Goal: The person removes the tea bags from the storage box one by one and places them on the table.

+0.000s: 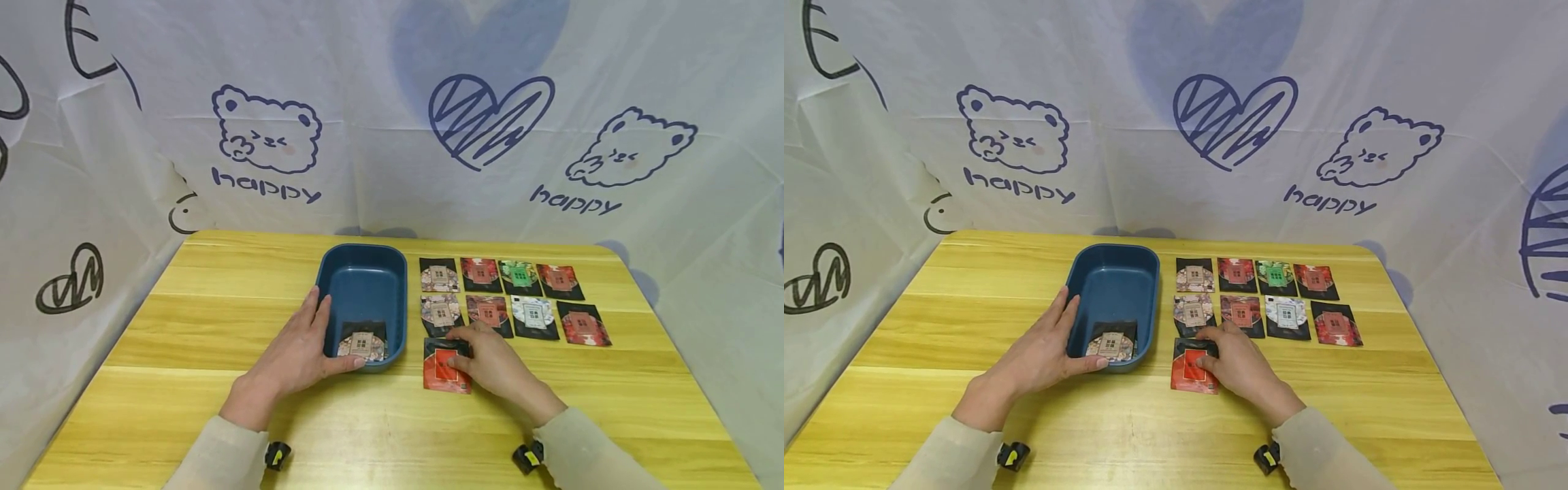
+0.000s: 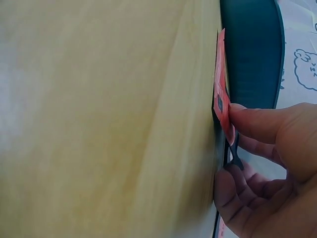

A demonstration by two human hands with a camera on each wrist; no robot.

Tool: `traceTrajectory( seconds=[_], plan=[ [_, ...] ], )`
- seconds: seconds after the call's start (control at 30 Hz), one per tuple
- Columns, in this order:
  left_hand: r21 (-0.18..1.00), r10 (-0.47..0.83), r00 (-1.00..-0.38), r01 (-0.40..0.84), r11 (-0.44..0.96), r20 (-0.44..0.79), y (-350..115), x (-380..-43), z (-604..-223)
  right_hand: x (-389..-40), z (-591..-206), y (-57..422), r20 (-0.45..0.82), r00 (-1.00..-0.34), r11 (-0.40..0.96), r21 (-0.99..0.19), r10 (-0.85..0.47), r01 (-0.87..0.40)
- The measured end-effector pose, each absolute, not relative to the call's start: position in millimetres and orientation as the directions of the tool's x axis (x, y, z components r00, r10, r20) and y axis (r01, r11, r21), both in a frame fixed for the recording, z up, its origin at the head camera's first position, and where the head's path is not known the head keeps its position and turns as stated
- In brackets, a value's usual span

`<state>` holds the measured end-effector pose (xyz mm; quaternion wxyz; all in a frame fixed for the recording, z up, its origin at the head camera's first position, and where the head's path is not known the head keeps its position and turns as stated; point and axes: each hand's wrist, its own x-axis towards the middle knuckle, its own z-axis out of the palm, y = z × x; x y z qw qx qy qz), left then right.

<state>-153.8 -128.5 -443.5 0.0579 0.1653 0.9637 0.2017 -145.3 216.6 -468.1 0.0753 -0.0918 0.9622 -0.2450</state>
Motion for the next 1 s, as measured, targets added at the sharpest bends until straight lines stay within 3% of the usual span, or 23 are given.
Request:
traceTrajectory(
  seconds=[0.67, 1.0],
  plan=[
    [0.406, 0.345, -0.937, 0.299, 0.864, -0.044, -128, -154, -445, -147, -464, 221, -0.018, -0.976, 0.884, -0.428, -0.215, -0.187],
    [0.402, 0.345, -0.938, 0.305, 0.864, -0.031, -129, -154, -446, -163, -441, 211, 0.063, -0.977, 0.857, -0.471, -0.204, -0.209]
  ],
)
